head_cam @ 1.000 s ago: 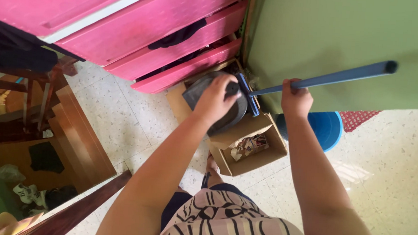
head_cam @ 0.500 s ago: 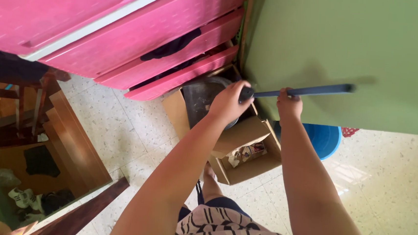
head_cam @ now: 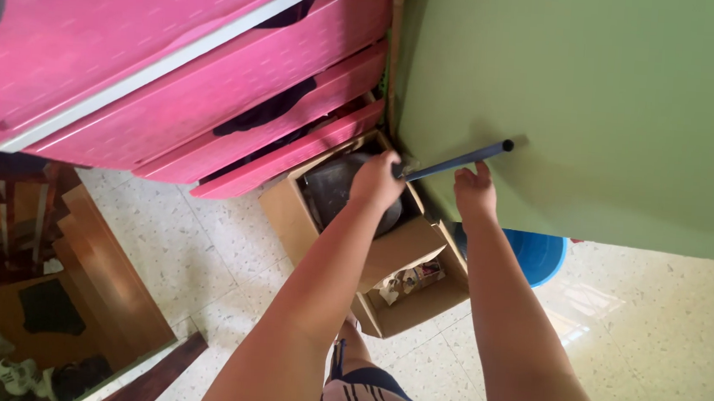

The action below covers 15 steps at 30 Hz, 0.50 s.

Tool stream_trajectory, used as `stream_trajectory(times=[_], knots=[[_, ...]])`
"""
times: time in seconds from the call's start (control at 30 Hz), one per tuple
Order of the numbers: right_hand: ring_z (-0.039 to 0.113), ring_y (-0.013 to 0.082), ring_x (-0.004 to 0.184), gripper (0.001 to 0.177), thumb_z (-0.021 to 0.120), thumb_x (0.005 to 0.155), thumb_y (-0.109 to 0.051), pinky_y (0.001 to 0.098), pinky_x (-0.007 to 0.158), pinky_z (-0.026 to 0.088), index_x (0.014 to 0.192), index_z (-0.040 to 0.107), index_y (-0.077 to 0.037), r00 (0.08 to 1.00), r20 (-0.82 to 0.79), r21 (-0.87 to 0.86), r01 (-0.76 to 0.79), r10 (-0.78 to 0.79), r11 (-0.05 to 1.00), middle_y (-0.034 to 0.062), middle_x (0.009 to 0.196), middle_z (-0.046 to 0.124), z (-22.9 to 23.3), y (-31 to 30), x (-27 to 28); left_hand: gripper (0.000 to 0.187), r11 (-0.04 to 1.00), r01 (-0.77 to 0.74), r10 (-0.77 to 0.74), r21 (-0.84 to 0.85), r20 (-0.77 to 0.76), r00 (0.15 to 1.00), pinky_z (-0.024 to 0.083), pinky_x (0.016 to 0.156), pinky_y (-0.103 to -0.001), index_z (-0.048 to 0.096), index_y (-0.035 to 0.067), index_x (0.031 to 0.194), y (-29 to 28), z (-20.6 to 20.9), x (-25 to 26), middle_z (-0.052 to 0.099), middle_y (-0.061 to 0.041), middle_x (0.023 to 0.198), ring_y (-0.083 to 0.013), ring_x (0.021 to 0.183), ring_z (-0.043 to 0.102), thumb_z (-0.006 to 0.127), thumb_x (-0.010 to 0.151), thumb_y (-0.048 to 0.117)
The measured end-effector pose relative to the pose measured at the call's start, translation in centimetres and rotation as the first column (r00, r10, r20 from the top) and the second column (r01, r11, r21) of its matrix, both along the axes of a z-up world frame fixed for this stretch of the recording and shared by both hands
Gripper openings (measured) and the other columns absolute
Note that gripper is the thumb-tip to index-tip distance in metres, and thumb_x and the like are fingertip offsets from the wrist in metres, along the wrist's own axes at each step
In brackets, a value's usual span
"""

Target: Mop the floor using a red-handled mop and a blue bucket.

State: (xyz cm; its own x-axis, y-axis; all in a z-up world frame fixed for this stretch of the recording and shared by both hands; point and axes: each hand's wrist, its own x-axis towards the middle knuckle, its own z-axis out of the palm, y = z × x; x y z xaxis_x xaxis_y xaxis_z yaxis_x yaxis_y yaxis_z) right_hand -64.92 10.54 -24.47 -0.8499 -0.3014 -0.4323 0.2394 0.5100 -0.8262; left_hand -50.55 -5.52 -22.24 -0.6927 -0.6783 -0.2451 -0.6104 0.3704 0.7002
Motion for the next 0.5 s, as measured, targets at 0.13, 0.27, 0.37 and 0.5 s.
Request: stream_trajectory(times=[0.13, 0.27, 0.37, 0.5], knots=[[0.056, 0.0067, 0.074, 0.067, 0.061, 0.09, -0.011, 0.022, 0.065, 0.045, 0.153, 0.041, -0.011, 0.996, 0.086, -0.117, 0.033, -0.023, 0.993, -0.0043, 0.1, 0.07, -1.1, 0.6, 0.3, 0.041, 1.0, 0.025, -0.025, 0.014, 0.045, 0.999, 0.055, 0.088, -0.044, 0.065, 0.015, 0.115, 0.4, -0.2, 0.2, 0.07, -0.013, 0.114, -0.0324, 0.107, 0.068, 0.081, 0.079, 0.023], [0.061, 0.0065, 0.08, 0.069, 0.061, 0.089, -0.015, 0.0209, 0.069, 0.048, 0.154, 0.038, -0.012, 0.974, 0.218, -0.313, 0.129, -0.061, 0.941, -0.0028, 0.104, 0.071, -9.8, 4.8, -0.3, 0.039, 0.995, 0.053, -0.057, 0.083, 0.046, 0.997, 0.056, 0.089, -0.043, 0.066, 0.018, 0.119, 1.0, 1.7, 0.1, 0.069, -0.011, 0.12, -0.032, 0.108, 0.069, 0.079, 0.082, 0.022], [0.059, 0.0099, 0.082, 0.068, 0.061, 0.092, -0.016, 0.024, 0.07, 0.047, 0.156, 0.041, -0.012, 0.967, 0.252, -0.275, 0.117, -0.046, 0.954, 0.0017, 0.101, 0.067, -5.7, 5.1, 3.1, 0.049, 0.993, 0.103, -0.105, 0.064, 0.029, 0.994, 0.055, 0.091, -0.042, 0.061, 0.015, 0.125, 1.7, 2.6, 0.7, 0.065, -0.012, 0.125, -0.0316, 0.11, 0.067, 0.08, 0.08, 0.023], [0.06, 0.0122, 0.092, 0.062, 0.063, 0.095, -0.015, 0.0255, 0.08, 0.047, 0.153, 0.044, -0.009, 0.992, 0.073, 0.004, -0.108, 0.108, 0.994, 0.0047, 0.106, 0.069, -4.3, 6.9, 6.6, 0.046, 0.991, 0.134, -0.133, 0.032, -0.027, 0.991, 0.055, 0.094, -0.042, 0.059, 0.014, 0.129, 2.9, 2.0, 2.0, 0.064, -0.012, 0.128, -0.0322, 0.113, 0.066, 0.074, 0.086, 0.022]])
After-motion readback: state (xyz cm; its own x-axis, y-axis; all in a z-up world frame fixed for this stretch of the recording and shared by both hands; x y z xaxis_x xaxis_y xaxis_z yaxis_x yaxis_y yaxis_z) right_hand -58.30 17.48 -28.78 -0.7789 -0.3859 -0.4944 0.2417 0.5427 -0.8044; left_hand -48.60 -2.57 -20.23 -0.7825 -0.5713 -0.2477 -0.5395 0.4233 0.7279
